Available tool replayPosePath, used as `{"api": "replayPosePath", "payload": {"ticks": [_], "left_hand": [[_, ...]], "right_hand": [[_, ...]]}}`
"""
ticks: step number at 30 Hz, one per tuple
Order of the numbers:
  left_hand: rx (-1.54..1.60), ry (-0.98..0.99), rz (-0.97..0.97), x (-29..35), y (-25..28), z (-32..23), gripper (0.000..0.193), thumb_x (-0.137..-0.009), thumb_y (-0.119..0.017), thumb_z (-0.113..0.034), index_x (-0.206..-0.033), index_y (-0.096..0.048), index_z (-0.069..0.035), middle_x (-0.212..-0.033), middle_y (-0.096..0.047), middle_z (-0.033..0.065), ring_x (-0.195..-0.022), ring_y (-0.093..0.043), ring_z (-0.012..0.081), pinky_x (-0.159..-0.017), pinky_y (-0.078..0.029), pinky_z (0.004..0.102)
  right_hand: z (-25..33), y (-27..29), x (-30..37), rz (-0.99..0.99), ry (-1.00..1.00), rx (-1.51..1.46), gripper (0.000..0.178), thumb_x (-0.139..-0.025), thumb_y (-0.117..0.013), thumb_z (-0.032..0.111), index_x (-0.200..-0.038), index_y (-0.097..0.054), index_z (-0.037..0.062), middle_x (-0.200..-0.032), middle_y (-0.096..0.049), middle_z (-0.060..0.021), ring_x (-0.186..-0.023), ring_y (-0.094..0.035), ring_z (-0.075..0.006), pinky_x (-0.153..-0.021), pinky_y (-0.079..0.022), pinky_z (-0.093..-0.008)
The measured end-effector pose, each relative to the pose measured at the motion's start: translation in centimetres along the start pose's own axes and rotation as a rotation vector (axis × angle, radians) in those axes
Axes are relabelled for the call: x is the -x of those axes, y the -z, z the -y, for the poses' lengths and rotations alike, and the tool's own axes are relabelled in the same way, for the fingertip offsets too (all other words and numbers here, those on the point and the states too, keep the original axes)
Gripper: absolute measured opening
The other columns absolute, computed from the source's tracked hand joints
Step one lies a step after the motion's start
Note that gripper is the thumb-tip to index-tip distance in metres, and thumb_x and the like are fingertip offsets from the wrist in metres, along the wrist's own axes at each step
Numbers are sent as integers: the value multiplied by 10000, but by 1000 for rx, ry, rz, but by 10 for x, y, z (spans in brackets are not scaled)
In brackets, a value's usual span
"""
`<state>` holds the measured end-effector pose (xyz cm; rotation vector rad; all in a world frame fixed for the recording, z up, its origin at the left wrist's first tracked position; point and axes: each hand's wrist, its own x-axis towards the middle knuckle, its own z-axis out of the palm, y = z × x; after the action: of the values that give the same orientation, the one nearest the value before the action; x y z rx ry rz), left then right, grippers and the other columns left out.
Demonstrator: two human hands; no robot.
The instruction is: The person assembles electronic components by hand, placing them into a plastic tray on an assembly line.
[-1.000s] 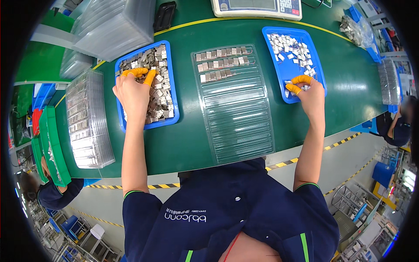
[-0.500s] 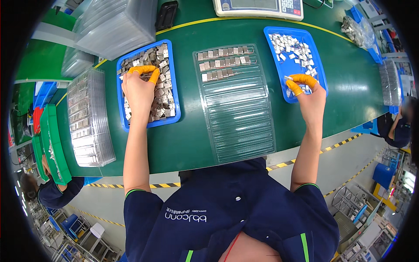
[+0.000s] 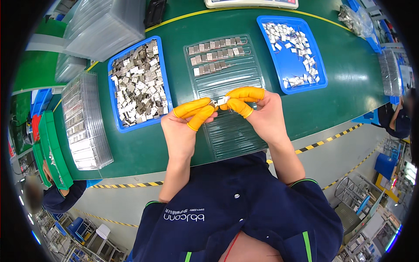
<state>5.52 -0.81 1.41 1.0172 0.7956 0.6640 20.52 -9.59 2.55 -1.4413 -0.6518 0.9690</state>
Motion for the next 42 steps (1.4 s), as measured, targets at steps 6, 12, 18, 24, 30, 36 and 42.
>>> {"api": "replayPosePath", "payload": {"ticks": [6, 12, 18, 24, 30, 36, 42], "left_hand": [[-47, -61, 52, 6, 4, -1, 202, -769, -654, 54, -965, -626, 96, -867, -659, 175, -745, -664, 230, -681, -556, 286], [-366, -196, 60, 19, 2, -15, 147, -730, -685, 48, -877, -680, 49, -851, -679, 128, -742, -658, 176, -698, -536, 264], [-463, -235, 116, 21, 0, -23, 138, -707, -691, 52, -840, -699, 18, -840, -690, 96, -734, -654, 140, -686, -526, 253], [-83, -96, 256, 18, 5, -16, 117, -740, -654, 82, -856, -664, 82, -826, -670, 152, -719, -659, 201, -678, -554, 300], [-112, -103, 350, 17, 10, -10, 119, -755, -633, 98, -873, -652, 93, -844, -663, 166, -704, -661, 220, -663, -562, 311], [-90, -82, 239, 17, 4, -4, 122, -766, -630, 92, -887, -645, 99, -856, -661, 161, -707, -657, 207, -663, -561, 303], [-12, -127, 97, 12, -6, 12, 187, -768, -648, 67, -956, -642, 74, -885, -662, 147, -756, -653, 196, -704, -544, 285]], "right_hand": [[9, 7, 2, 105, -46, 67, 149, -784, -663, 49, -911, -662, -28, -840, -682, -72, -796, -625, -117, -761, -485, -257], [14, 20, 4, 255, 225, 411, 137, -740, -699, 96, -863, -688, 36, -774, -675, -37, -784, -594, -144, -917, -386, -318], [25, 24, 0, 368, 140, 334, 138, -699, -723, 60, -834, -698, 40, -767, -674, -29, -739, -595, -114, -940, -380, -337], [16, 22, 2, 446, -187, -92, 210, -702, -722, 2, -910, -692, 15, -863, -678, -54, -787, -615, -111, -757, -488, -244], [5, 21, 4, 476, -368, -243, 199, -691, -714, -32, -887, -683, -20, -866, -663, -80, -789, -613, -125, -736, -488, -242], [8, 14, 5, 351, -303, -190, 164, -702, -701, -47, -864, -677, -34, -872, -645, -89, -801, -608, -149, -731, -485, -260], [4, 7, 9, 208, -130, -24, 137, -755, -681, -4, -890, -681, -24, -947, -652, -91, -859, -610, -155, -796, -482, -268]]}}
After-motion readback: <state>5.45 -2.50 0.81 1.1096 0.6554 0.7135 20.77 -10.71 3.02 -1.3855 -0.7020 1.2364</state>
